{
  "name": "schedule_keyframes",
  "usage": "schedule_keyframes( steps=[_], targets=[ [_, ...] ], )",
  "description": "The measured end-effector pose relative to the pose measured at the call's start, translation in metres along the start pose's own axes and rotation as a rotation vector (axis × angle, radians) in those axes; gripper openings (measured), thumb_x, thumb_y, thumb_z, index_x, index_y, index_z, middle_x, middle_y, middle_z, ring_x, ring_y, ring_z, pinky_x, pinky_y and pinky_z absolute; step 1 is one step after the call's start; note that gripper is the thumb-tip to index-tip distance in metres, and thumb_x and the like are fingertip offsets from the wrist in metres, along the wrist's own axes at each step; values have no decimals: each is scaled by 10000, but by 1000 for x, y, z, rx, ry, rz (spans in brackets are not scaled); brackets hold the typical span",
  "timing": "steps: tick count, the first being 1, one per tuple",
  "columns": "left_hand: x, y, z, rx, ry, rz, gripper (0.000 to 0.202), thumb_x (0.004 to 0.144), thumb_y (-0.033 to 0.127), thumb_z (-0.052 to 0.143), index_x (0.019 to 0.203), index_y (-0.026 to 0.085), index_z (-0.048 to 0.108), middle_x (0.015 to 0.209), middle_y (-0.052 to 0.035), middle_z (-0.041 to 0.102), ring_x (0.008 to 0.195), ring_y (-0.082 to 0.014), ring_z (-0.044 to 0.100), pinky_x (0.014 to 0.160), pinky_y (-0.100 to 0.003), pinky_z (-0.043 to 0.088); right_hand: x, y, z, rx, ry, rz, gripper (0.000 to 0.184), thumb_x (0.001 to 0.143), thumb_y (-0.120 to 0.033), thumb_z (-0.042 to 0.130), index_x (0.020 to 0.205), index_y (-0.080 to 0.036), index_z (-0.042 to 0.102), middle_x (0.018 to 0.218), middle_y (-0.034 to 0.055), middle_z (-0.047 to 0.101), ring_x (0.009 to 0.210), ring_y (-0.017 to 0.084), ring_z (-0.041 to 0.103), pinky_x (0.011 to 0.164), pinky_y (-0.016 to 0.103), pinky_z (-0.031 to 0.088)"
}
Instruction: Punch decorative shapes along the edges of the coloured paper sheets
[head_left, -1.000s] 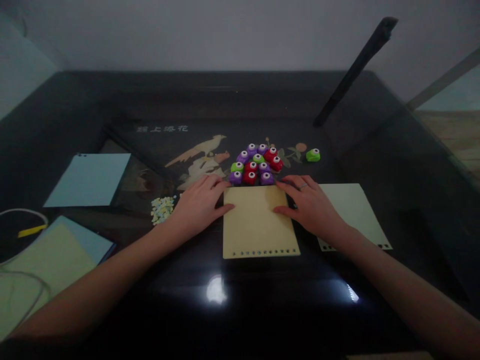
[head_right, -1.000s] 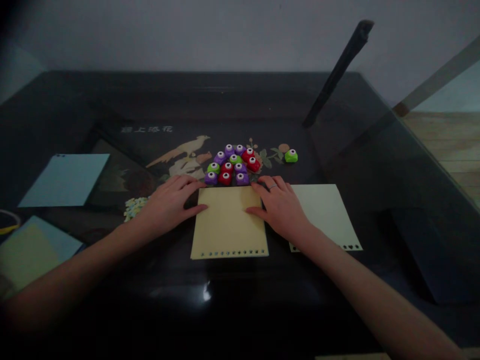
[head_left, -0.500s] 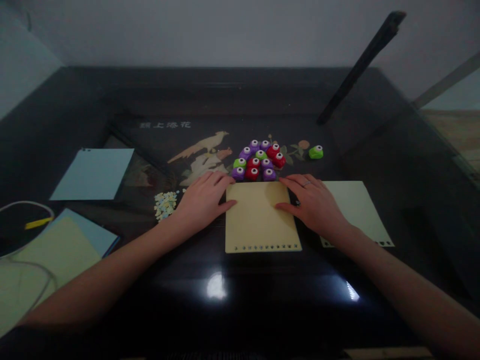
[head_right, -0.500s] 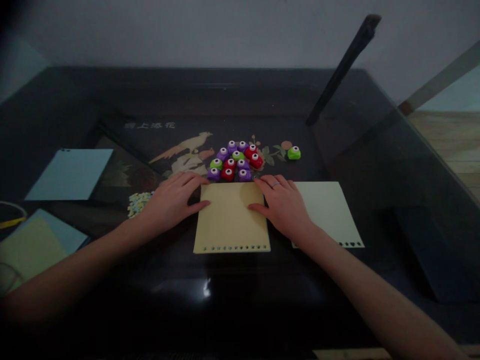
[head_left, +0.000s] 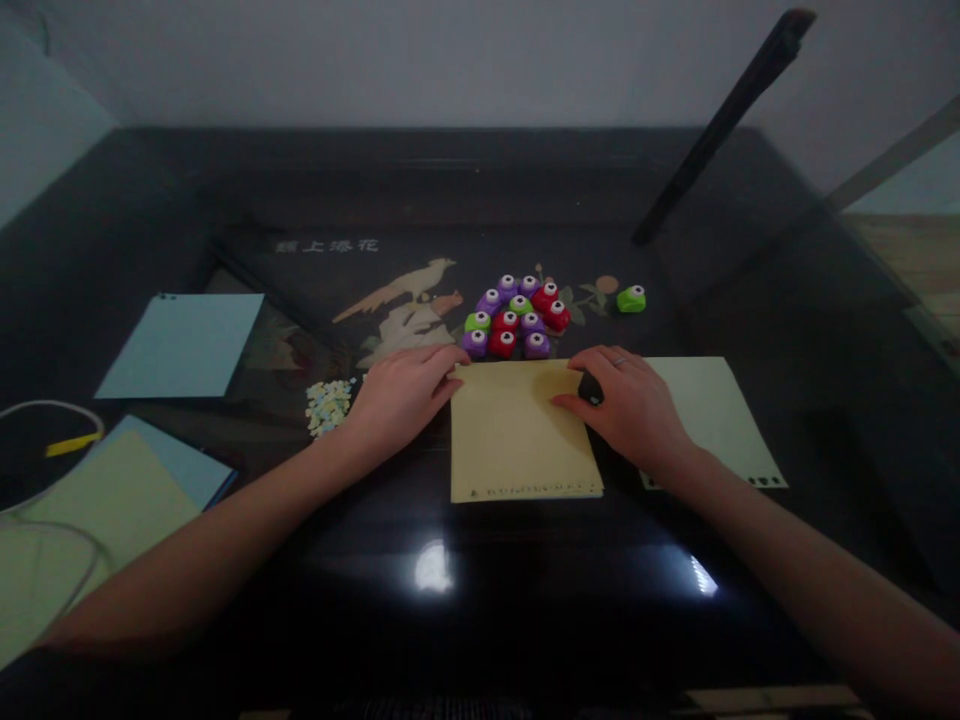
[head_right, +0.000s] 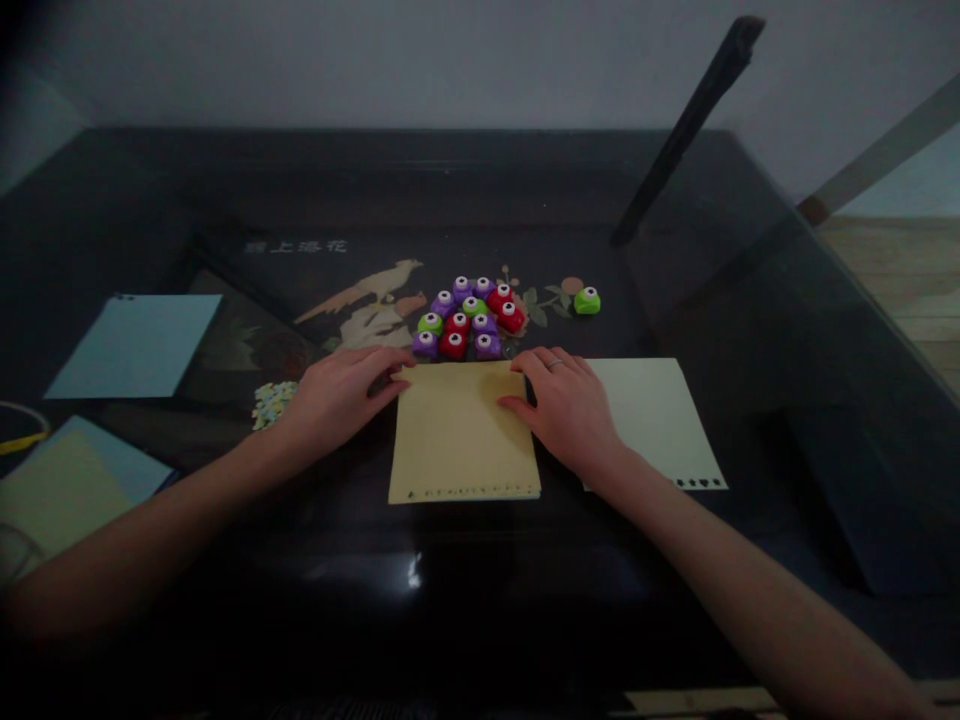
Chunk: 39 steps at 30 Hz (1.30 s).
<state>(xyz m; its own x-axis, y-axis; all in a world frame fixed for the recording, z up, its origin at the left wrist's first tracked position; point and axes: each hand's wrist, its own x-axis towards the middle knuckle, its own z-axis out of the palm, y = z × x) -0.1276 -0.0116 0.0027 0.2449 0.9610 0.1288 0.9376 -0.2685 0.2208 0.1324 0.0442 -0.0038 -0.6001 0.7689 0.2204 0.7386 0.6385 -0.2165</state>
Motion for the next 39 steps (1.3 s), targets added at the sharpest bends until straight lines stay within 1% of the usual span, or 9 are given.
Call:
schedule_keyframes(
  steps=[5,11,15,20,23,26,30,34,39],
  targets=[
    [0,-4,-1,-46,19,16,174,920,274,481,968,209,635,963,-43,697,868,-191,641,744,-301,467,0,5,2,98,34,14,107,851,-295,569,825,-198,605,869,91,666,844,261,608,748,389,463],
    [4,-6,-7,-200,-41,-88,155,897,272,507,937,194,635,854,-24,710,741,-165,641,678,-280,457,2,5,-2,250,32,90,119,814,-314,601,796,-197,616,815,65,665,787,222,609,704,349,451],
    [7,-8,-12,-454,-38,-129,123,852,261,551,881,172,631,754,-10,693,678,-142,640,647,-257,470,5,2,-13,475,-101,263,223,758,-403,658,709,-190,613,633,12,628,583,162,572,561,298,422],
    [9,-7,-19,-825,-56,-208,121,800,253,605,860,149,625,687,-8,665,624,-130,638,612,-242,508,4,3,-20,1021,-312,423,362,695,-393,736,988,-188,682,970,66,737,830,217,695,734,361,548],
    [11,-4,-23,-938,-54,-243,106,784,227,616,857,150,624,679,-7,665,616,-124,635,596,-236,519,3,2,-22,1107,-431,476,351,681,-382,757,974,-193,713,960,74,748,848,241,708,778,401,569],
    [11,-2,-25,-993,-52,-264,85,792,230,605,833,157,618,668,-7,664,601,-120,627,576,-232,519,2,1,-25,1143,-474,505,288,684,-369,759,915,-198,739,924,70,756,827,237,715,777,395,581],
    [10,-1,-21,-1053,-199,-258,154,824,282,569,886,156,632,717,-30,703,598,-129,639,554,-241,520,2,0,-28,1192,-378,591,257,654,-330,783,876,-205,747,884,58,760,787,219,718,752,370,586],
    [6,2,-17,-1146,-423,-234,206,829,270,582,991,168,658,807,-37,746,747,-169,702,719,-316,566,3,1,-27,1237,-310,639,260,625,-302,798,857,-197,745,857,59,760,778,221,714,760,383,579],
    [3,5,-16,-1208,-440,-271,211,835,264,591,1007,181,679,891,-39,759,878,-184,710,820,-342,556,1,5,-27,1327,-449,623,293,640,-306,794,902,-188,736,935,65,756,838,216,710,807,374,563]
  ],
)
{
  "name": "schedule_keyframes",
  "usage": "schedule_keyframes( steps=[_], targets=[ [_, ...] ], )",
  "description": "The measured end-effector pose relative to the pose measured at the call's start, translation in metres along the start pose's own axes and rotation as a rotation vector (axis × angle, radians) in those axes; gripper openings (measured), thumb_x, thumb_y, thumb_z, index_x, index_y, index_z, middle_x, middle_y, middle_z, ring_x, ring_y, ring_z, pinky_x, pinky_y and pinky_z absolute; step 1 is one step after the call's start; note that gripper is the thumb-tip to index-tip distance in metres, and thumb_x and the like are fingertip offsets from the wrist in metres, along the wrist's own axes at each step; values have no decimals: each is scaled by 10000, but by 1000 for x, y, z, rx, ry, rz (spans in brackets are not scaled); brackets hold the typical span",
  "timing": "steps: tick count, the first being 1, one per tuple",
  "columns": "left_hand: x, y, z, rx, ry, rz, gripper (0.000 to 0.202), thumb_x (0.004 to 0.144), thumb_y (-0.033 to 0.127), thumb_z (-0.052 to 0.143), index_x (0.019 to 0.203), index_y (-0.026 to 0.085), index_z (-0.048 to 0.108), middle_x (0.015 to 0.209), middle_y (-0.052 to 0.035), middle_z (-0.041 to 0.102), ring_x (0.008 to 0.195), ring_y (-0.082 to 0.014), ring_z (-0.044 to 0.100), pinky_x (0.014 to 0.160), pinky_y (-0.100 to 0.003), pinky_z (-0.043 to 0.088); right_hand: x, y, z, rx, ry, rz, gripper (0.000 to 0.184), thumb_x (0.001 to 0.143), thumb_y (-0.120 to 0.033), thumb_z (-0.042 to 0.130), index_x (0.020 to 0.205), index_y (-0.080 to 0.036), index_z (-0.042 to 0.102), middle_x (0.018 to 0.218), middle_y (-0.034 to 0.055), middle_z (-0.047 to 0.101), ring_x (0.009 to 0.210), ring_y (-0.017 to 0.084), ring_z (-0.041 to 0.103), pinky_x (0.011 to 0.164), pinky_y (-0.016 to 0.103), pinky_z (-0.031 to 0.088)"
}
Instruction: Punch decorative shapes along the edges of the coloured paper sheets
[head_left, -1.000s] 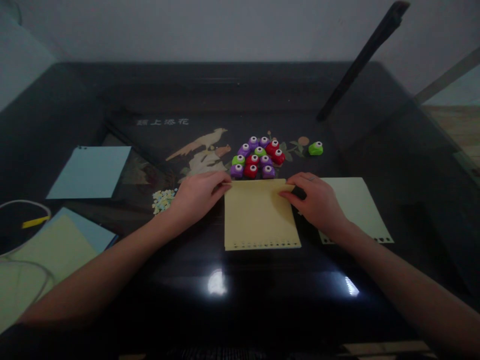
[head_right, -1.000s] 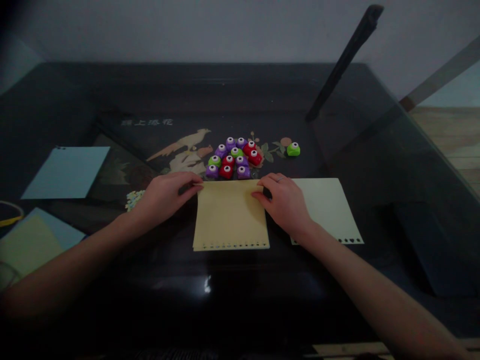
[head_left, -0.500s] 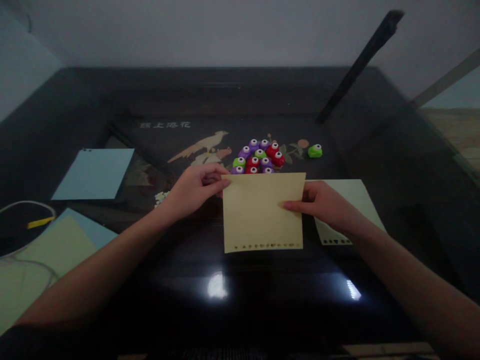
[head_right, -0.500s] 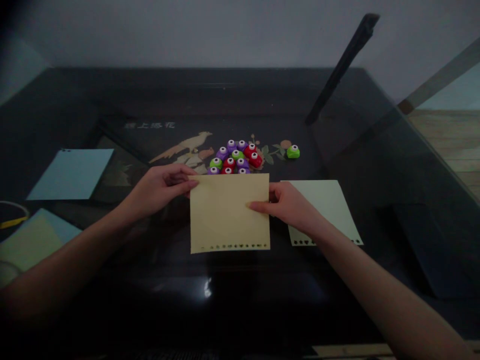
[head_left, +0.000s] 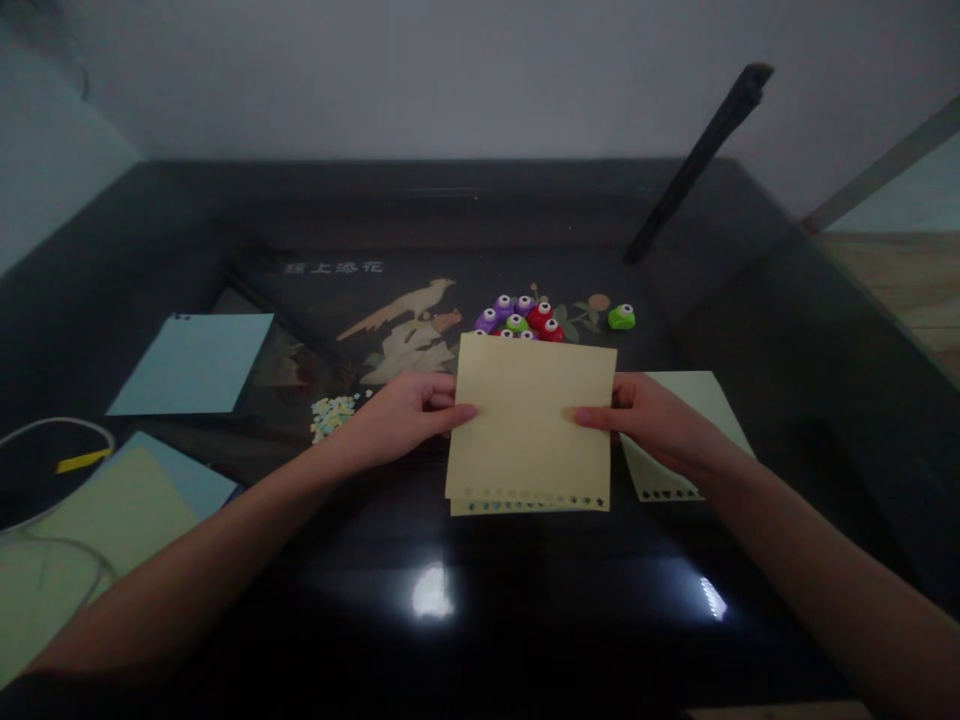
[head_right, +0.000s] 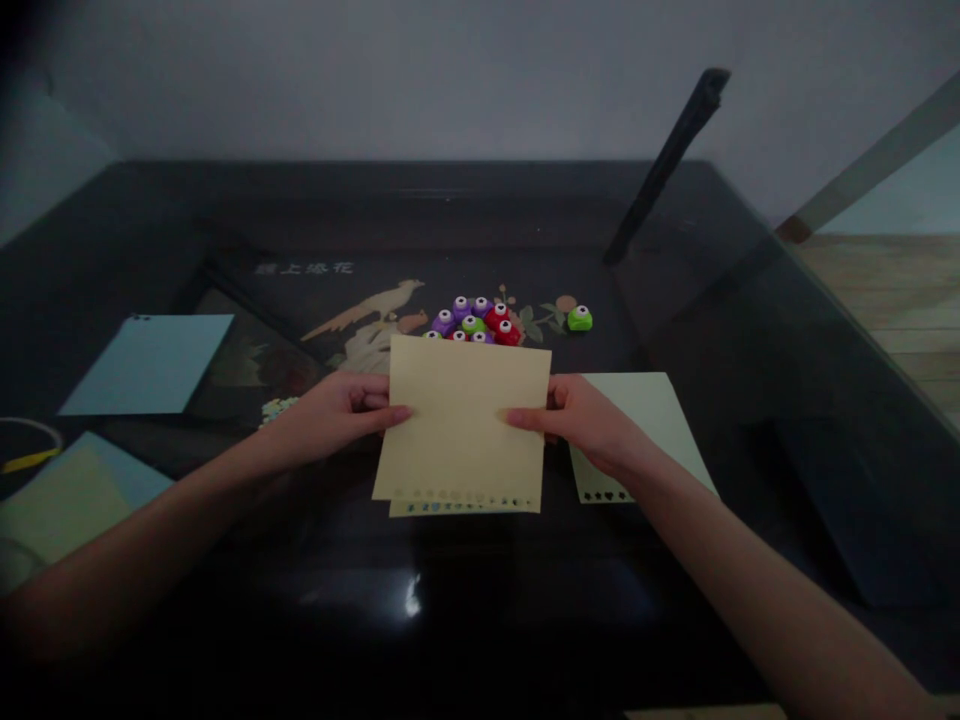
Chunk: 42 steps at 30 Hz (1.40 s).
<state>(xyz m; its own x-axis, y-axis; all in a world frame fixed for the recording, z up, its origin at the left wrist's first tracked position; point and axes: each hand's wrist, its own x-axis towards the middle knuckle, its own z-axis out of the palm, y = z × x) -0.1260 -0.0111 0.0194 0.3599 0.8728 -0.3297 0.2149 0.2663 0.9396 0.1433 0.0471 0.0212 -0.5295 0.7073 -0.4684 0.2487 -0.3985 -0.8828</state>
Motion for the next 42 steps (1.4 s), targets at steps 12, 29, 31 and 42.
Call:
schedule_keyframes(
  steps=[12,29,31,42],
  targets=[
    [-3,6,3,11,68,20,283,822,294,613,1061,157,678,941,-48,758,918,-201,703,856,-345,549,-4,-2,2,-26,-37,20,267,651,-288,790,895,-193,745,927,55,759,844,206,709,801,334,565],
    [-6,10,6,59,109,109,199,836,262,585,984,167,679,900,-56,757,863,-184,708,828,-362,563,-10,-8,4,-132,16,-33,258,640,-358,787,846,-206,748,930,53,759,833,230,717,789,381,584],
    [-6,11,7,69,107,104,189,835,263,577,966,166,674,873,-53,754,839,-179,705,808,-352,563,-10,-7,4,-144,24,-34,249,640,-365,787,830,-208,750,916,52,761,810,223,719,766,368,588],
    [-2,9,1,163,185,199,181,880,289,517,934,148,618,748,-40,704,645,-133,666,651,-270,552,-16,-2,-21,-201,222,-101,290,618,-376,803,844,-202,749,912,62,760,814,243,712,792,407,578]
  ],
)
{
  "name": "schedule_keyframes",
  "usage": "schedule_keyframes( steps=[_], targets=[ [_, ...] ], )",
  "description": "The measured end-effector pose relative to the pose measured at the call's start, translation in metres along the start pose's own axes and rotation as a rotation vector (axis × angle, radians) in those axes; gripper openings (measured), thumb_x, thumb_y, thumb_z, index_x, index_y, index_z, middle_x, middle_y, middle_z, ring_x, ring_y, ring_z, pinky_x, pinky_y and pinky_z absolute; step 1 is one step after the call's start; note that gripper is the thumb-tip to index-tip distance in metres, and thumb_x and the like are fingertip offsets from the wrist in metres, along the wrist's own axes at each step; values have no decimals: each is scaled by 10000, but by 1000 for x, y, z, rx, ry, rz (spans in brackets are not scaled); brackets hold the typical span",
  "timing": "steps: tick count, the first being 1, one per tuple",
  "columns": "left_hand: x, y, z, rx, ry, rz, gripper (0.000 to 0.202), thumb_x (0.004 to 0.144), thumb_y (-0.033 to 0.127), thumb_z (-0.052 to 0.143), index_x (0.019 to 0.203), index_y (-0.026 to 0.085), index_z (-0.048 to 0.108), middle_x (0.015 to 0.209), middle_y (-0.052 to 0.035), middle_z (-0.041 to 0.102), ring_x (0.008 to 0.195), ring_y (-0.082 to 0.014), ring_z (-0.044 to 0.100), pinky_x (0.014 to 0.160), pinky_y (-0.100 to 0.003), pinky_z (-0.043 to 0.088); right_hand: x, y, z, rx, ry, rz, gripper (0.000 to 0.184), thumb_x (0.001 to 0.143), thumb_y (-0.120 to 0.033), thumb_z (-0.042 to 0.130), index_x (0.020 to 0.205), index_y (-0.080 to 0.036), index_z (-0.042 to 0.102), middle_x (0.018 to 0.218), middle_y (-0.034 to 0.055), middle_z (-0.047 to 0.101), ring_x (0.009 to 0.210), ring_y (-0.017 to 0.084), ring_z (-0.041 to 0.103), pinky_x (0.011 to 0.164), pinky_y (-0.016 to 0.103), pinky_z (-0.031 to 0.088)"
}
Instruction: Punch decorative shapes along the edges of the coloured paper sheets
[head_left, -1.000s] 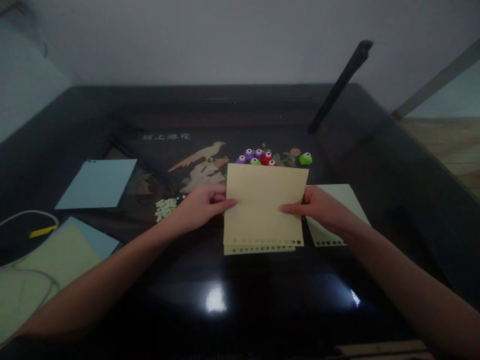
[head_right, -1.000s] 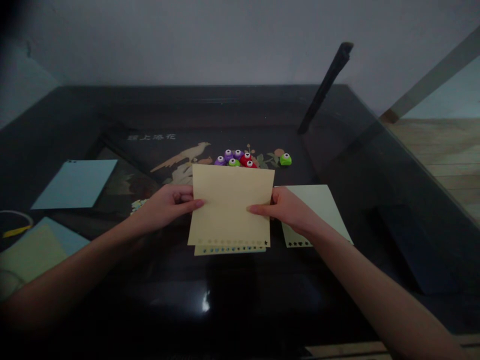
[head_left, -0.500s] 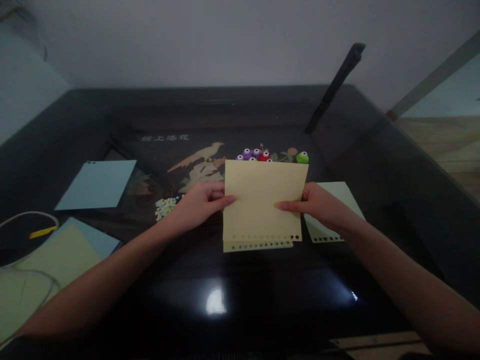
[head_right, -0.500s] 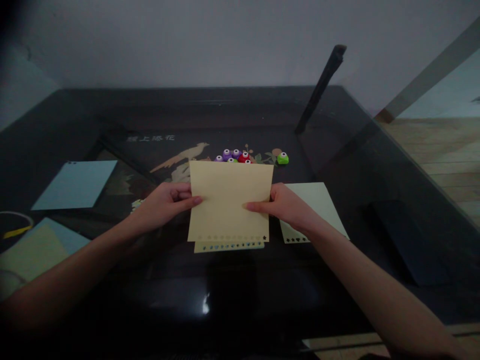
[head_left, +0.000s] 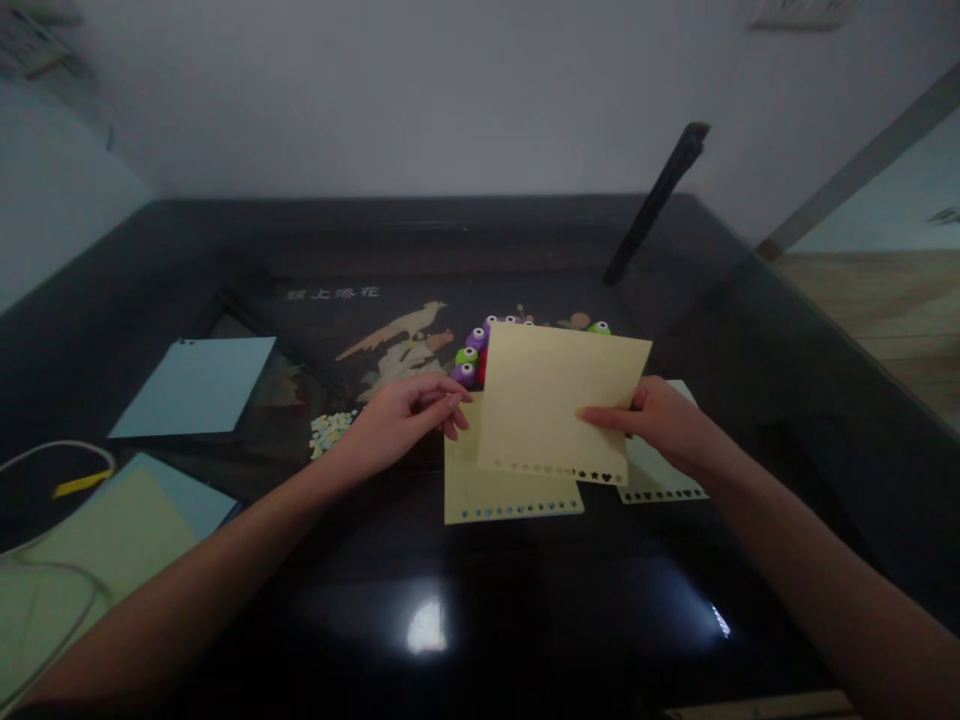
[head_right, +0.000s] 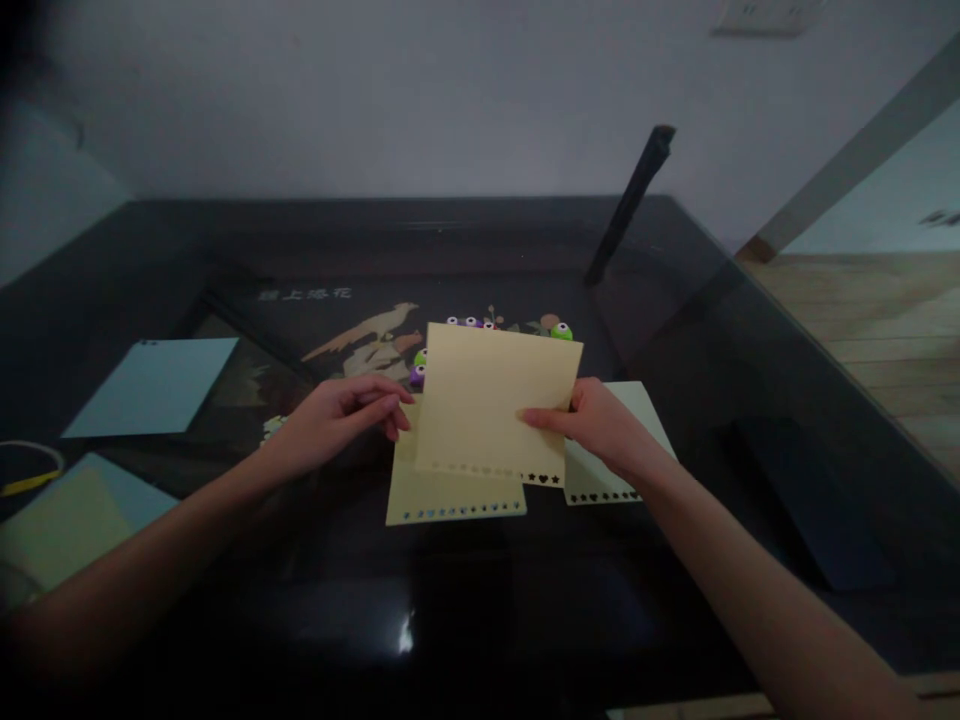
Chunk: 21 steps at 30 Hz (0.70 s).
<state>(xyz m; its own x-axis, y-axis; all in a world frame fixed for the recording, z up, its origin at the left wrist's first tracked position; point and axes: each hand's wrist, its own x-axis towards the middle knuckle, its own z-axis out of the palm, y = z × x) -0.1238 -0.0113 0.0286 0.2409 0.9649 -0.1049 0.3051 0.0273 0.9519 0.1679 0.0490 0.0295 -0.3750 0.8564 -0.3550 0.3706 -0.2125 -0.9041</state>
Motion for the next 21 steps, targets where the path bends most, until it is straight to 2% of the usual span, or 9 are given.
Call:
schedule_keyframes(
  steps=[3,6,11,15,18,21],
  targets=[
    [3,-6,-3,71,36,11,173,880,272,513,944,147,614,770,-42,705,661,-134,669,668,-276,553,-10,9,-16,19,105,22,284,625,-384,795,856,-226,746,917,69,758,813,262,714,790,437,582],
    [6,-12,-6,224,112,37,162,879,247,499,930,159,625,794,-40,704,703,-143,669,696,-288,547,-22,19,-28,60,154,68,231,640,-390,779,797,-224,744,923,80,756,822,272,717,804,447,582],
    [14,-20,-5,604,221,181,170,876,206,496,972,183,635,949,-60,684,844,-177,636,741,-318,513,-30,30,-30,106,237,92,261,628,-418,775,759,-195,739,858,97,760,773,290,721,740,450,598],
    [30,-17,3,812,216,340,179,880,187,504,1018,180,617,1041,-78,648,1009,-215,588,894,-379,462,-28,31,-27,139,259,71,284,597,-398,794,774,-183,742,881,104,759,810,301,717,782,457,586],
    [45,-14,11,1000,192,358,205,852,221,568,1047,178,612,1102,-103,630,1116,-278,527,945,-441,413,-29,32,-27,130,273,61,303,602,-404,791,796,-175,745,900,110,756,828,314,713,813,484,575],
    [56,-16,17,1119,184,344,262,829,254,614,1082,186,602,1128,-112,625,1114,-299,509,937,-456,401,-31,35,-29,97,300,34,296,610,-402,788,807,-186,744,906,96,756,834,312,714,821,489,575]
  ],
)
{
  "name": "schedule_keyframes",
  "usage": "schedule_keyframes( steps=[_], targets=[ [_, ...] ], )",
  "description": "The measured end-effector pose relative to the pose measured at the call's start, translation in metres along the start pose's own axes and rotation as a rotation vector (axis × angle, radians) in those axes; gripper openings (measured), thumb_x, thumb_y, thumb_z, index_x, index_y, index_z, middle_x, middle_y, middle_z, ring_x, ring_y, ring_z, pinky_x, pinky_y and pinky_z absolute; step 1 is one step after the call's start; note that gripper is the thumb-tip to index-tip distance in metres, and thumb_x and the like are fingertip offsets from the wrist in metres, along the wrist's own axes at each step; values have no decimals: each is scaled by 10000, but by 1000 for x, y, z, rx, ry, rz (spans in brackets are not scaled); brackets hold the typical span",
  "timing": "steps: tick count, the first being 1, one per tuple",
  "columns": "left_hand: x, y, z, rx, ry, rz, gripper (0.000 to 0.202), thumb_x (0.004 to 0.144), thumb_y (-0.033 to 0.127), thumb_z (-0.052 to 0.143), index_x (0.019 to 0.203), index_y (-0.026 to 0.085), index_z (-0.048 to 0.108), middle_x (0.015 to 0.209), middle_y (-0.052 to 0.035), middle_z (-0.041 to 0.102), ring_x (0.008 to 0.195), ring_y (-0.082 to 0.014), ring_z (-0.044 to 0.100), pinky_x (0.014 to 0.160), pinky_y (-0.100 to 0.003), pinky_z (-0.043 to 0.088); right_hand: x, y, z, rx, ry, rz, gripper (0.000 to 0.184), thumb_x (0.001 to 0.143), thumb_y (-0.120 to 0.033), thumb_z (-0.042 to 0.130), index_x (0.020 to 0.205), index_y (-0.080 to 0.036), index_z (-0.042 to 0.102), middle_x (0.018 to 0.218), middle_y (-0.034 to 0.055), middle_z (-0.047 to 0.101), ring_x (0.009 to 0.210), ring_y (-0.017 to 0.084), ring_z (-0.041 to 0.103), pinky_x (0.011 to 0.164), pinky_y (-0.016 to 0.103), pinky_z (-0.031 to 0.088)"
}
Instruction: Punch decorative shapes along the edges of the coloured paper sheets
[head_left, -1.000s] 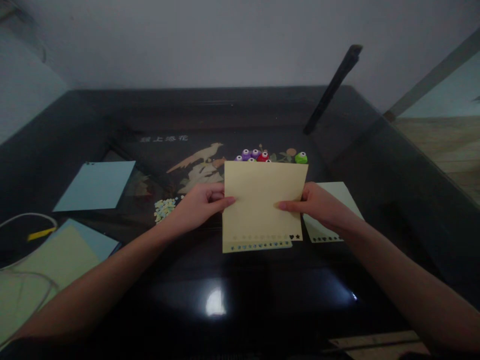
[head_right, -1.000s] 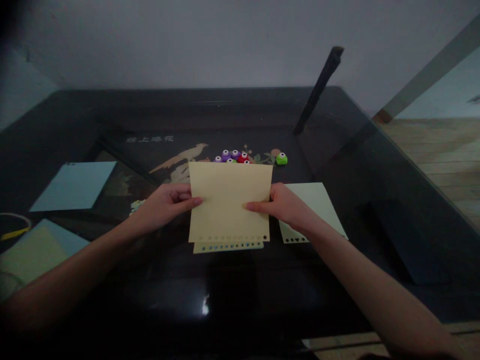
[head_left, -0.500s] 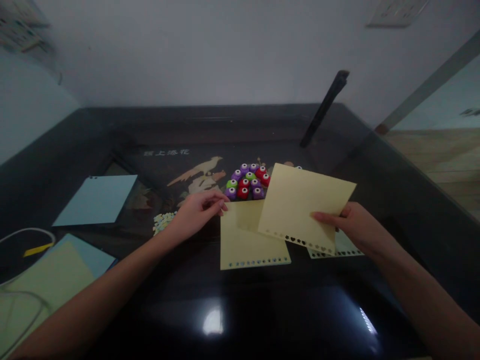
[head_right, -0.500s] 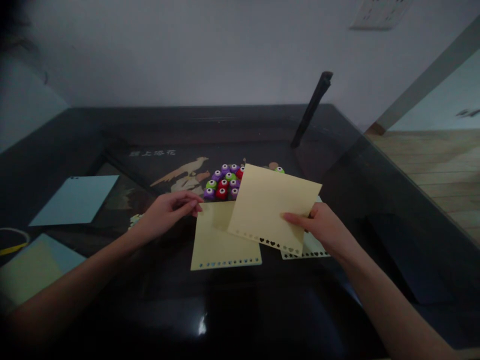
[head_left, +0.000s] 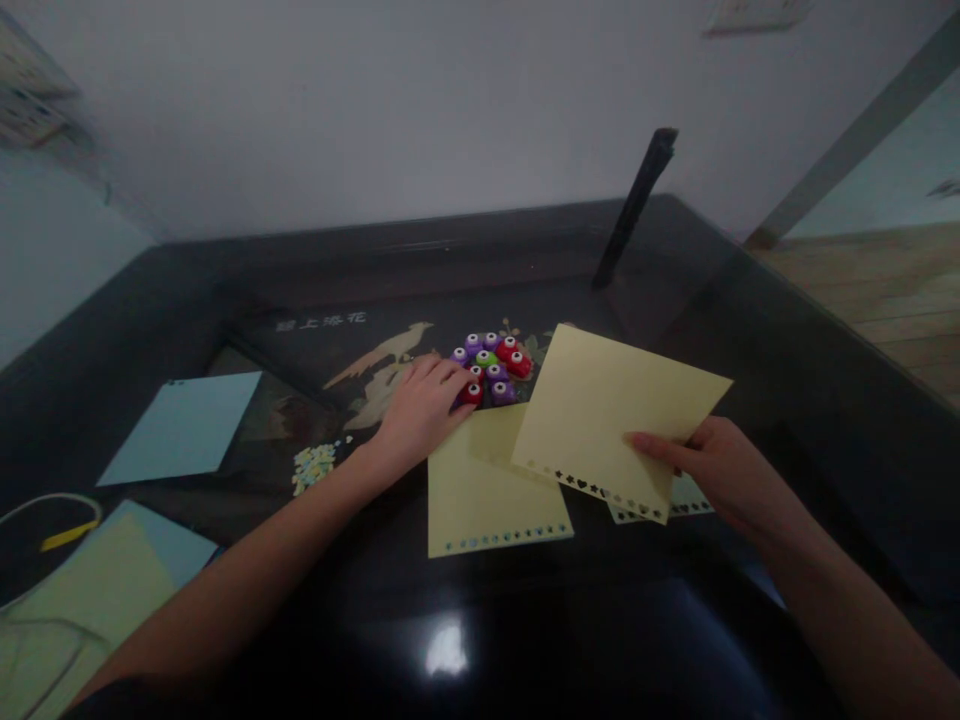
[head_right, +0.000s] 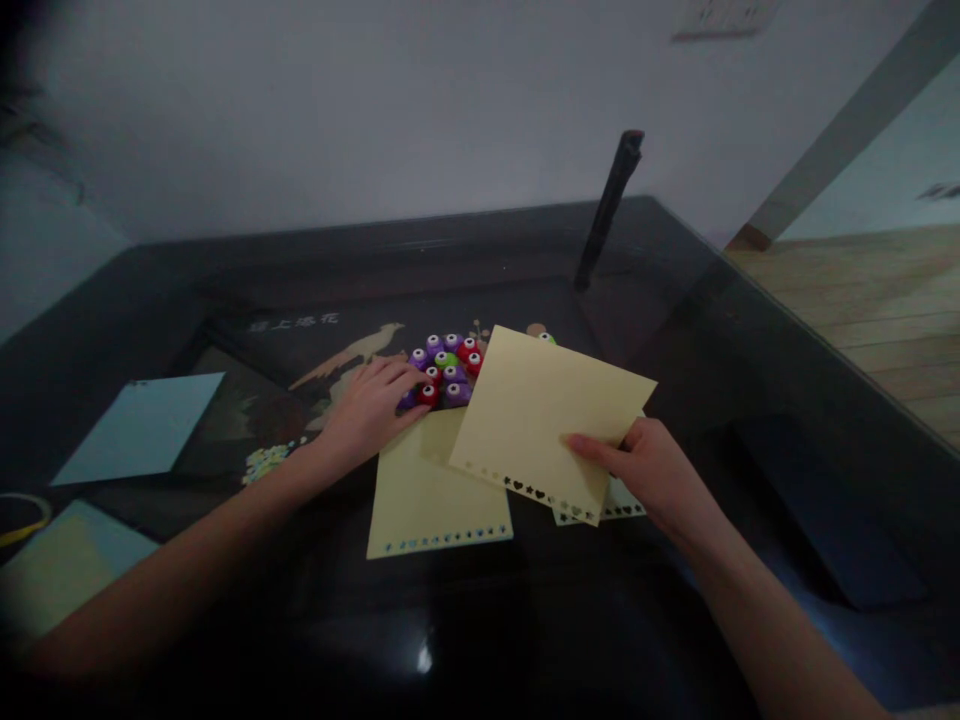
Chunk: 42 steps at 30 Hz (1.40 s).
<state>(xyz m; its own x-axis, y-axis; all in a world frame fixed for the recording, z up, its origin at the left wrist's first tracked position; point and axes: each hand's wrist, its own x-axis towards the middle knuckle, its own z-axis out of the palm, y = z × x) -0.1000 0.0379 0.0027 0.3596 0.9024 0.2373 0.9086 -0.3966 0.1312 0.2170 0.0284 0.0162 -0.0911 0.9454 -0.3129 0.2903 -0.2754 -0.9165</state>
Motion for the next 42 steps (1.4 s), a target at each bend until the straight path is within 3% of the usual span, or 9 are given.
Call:
schedule_keyframes(
  steps=[10,14,17,19,23,27,31,37,42],
  targets=[
    [5,-3,0,58,-43,10,249,829,254,639,1056,173,580,1109,-116,640,1071,-312,517,890,-440,376,3,6,-8,118,113,29,268,584,-385,816,773,-209,743,920,77,757,882,314,707,833,479,574],
    [4,2,-11,-59,37,-46,248,855,293,621,1055,164,550,1036,-103,648,1017,-273,554,871,-400,408,3,2,-8,202,193,59,253,556,-344,832,752,-217,737,898,55,762,867,305,708,840,470,571],
    [5,14,-20,-229,82,-61,338,860,292,619,1156,169,511,1079,-95,633,982,-236,578,848,-363,443,2,-1,-9,218,213,56,217,585,-325,824,751,-216,737,914,64,760,869,291,705,839,437,569],
    [8,25,-23,-313,47,-23,368,867,277,612,1205,185,500,1122,-90,627,1005,-230,577,869,-367,447,1,-2,-12,240,207,52,220,607,-315,817,783,-205,742,931,78,757,866,279,704,842,414,561],
    [18,51,-17,-505,-48,25,192,874,276,598,1040,181,574,1072,-71,636,989,-212,587,834,-335,469,-1,-4,-19,280,264,11,226,614,-292,815,796,-180,741,971,102,749,857,251,701,855,385,543],
    [27,72,-1,-782,-147,-91,293,806,258,666,1033,169,504,968,-48,634,770,-164,618,692,-303,492,-2,-8,-23,308,296,-20,217,592,-280,816,783,-202,747,962,80,753,841,232,703,860,394,542],
    [27,81,12,-1221,-347,-290,367,730,220,706,999,164,463,904,-31,618,654,-135,614,568,-263,492,-2,-8,-21,232,356,-44,242,489,-299,833,705,-230,746,862,42,763,798,252,707,841,455,554],
    [19,78,3,-1465,-486,-410,326,725,203,723,1010,143,576,995,-52,671,914,-178,654,899,-358,473,-2,-9,-19,112,360,-61,157,513,-305,812,639,-249,735,762,16,758,684,225,700,753,434,578],
    [19,73,-9,-1546,-515,-409,279,793,212,671,1058,149,608,1023,-54,685,940,-170,669,915,-333,474,-2,-8,-20,33,396,-134,102,542,-289,796,581,-248,712,757,15,758,712,245,712,708,426,588]
  ],
)
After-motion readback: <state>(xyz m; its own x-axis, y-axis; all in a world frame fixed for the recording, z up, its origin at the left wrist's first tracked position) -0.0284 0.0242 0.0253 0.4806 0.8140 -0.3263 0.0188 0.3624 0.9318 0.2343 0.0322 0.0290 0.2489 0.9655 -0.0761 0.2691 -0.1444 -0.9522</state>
